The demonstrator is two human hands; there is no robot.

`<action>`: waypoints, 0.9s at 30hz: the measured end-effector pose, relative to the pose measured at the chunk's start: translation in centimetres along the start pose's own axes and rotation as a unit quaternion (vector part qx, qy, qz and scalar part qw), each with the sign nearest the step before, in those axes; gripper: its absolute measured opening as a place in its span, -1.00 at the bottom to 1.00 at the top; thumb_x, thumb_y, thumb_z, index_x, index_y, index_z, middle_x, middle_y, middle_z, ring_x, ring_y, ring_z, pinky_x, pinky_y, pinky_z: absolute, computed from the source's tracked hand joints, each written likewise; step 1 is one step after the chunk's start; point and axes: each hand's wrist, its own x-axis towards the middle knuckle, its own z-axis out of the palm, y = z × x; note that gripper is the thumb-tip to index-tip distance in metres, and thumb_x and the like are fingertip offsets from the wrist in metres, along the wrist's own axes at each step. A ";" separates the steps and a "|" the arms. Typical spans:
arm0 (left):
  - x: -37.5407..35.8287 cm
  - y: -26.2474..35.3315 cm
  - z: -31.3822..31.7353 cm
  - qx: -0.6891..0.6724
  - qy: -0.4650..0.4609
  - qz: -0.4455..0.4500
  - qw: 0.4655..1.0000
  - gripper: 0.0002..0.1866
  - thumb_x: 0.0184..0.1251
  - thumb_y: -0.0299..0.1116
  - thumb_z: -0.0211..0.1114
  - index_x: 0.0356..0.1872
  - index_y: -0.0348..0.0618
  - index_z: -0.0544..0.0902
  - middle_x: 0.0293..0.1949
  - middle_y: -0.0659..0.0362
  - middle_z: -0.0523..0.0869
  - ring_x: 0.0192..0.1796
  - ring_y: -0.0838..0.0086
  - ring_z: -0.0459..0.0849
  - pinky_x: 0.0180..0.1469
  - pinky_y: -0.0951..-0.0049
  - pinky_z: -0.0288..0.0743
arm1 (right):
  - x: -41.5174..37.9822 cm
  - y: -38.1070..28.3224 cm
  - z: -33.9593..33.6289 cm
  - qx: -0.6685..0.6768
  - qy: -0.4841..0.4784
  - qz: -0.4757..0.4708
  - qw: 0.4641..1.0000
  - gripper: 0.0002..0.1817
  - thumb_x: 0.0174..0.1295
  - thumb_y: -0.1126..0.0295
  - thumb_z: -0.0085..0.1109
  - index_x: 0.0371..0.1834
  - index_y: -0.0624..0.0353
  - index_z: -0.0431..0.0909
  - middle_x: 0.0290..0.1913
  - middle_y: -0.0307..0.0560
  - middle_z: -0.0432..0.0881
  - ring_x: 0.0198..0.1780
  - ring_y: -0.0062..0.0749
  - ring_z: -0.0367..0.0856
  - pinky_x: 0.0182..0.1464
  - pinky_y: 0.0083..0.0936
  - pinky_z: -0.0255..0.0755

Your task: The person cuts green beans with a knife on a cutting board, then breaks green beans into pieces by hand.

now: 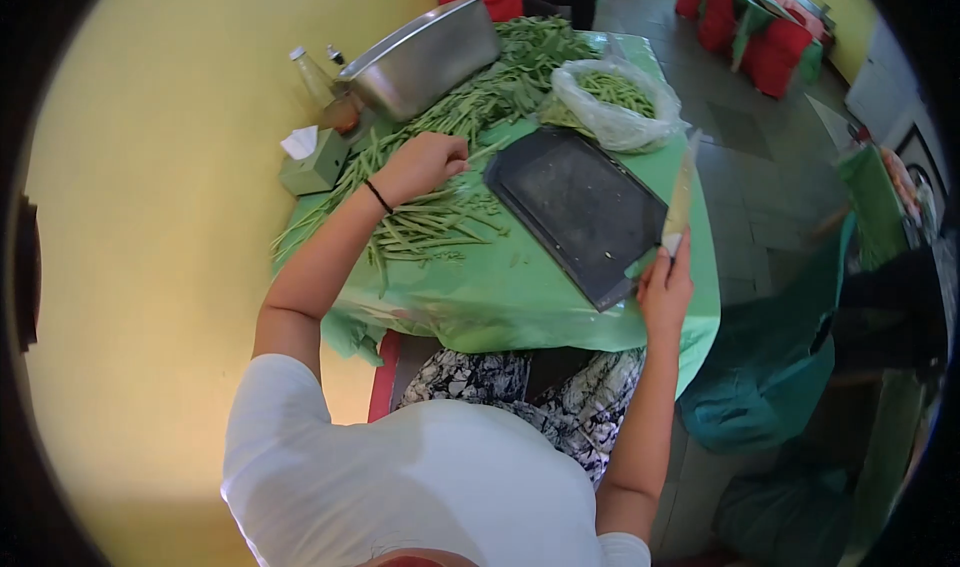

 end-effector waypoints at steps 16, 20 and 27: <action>1.0 11.5 11.6 -0.268 0.049 -0.020 0.962 -0.78 0.11 -0.42 0.32 -0.24 -0.33 0.65 -0.58 0.16 0.62 -0.59 0.46 0.49 -0.46 0.49 0.39 | -6.8 -4.3 4.8 -0.493 -0.155 -0.100 0.850 -0.23 0.24 0.41 -0.03 0.54 0.04 -0.10 -0.54 0.15 0.60 -0.56 0.04 0.58 -0.50 -0.14 0.46; -0.3 11.8 11.6 -0.292 0.038 -0.021 0.955 -0.81 0.09 -0.47 0.30 -0.25 -0.33 0.64 -0.58 0.16 0.62 -0.59 0.48 0.50 -0.49 0.52 0.39 | -8.0 -4.1 6.0 -0.554 -0.138 -0.112 0.813 -0.21 0.23 0.39 0.00 0.54 0.04 -0.09 -0.57 0.05 0.56 -0.60 -0.11 0.57 -0.53 -0.23 0.48; -0.7 11.4 12.0 -0.403 0.007 -0.071 0.912 -0.86 0.07 -0.56 0.26 -0.31 -0.33 0.61 -0.58 0.17 0.61 -0.61 0.53 0.51 -0.54 0.57 0.40 | -7.1 -2.8 9.6 -0.612 -0.085 -0.081 0.782 -0.19 0.21 0.38 0.02 0.54 0.03 -0.10 -0.55 -0.05 0.52 -0.62 -0.23 0.56 -0.55 -0.32 0.50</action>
